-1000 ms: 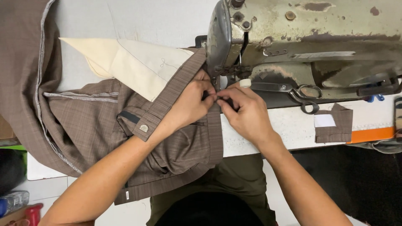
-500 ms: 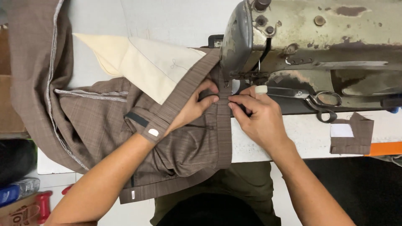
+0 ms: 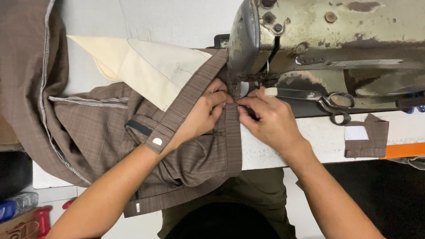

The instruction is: Sewing and trimming fabric components of trousers using an industrial sewing machine and scissors.

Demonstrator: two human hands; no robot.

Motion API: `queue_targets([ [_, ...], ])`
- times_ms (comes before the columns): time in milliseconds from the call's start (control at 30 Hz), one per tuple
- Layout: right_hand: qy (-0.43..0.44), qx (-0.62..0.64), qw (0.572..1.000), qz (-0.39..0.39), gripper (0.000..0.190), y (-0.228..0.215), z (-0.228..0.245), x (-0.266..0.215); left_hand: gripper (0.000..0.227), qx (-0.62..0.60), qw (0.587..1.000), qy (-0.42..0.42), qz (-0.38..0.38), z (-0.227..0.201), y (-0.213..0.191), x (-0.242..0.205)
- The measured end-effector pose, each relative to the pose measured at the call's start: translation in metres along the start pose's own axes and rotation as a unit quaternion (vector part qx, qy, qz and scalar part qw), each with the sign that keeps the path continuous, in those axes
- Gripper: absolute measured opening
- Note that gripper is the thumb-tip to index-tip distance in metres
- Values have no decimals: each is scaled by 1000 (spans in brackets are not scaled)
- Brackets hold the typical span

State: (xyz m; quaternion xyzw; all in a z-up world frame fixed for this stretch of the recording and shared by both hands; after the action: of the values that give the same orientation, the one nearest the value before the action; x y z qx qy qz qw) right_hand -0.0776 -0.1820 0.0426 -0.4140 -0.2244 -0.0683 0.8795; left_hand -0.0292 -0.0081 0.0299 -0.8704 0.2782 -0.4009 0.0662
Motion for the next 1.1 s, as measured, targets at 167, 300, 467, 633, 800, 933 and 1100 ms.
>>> queue_targets([
  [167,-2,-11,1000,-1,8,1,0,-1,22,0,1000,14,-6,1,4,-3],
  [300,-5,-16,1000,-6,8,0,1,-1,23,18,999,45,12,-10,1,1],
  [467,-7,-27,1000,-4,10,2,-3,-2,29,45,995,75,43,-11,1,-3],
  [633,-7,-25,1000,-8,9,-6,2,-10,34,42,994,96,44,-3,6,-10],
  [800,48,35,998,12,29,-20,26,-35,33,19,997,68,41,24,17,-31],
  [933,40,3,999,31,33,-15,35,-44,33,18,997,66,47,22,18,-29],
  [1100,14,-44,998,33,44,-14,35,-33,35,35,996,47,69,24,19,-32],
])
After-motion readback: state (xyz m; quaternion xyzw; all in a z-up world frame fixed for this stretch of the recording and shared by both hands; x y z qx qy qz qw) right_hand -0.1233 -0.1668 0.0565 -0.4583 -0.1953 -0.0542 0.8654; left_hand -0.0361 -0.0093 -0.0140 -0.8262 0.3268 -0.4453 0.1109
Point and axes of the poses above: each hand's wrist, its own x-axis towards the middle knuckle, its own y-axis out of the palm, z = x × y, the point moved 4 cm from there along x, towards the middle knuckle, and after that the axes turned 14 degrees about y, right-handed, at the moved point
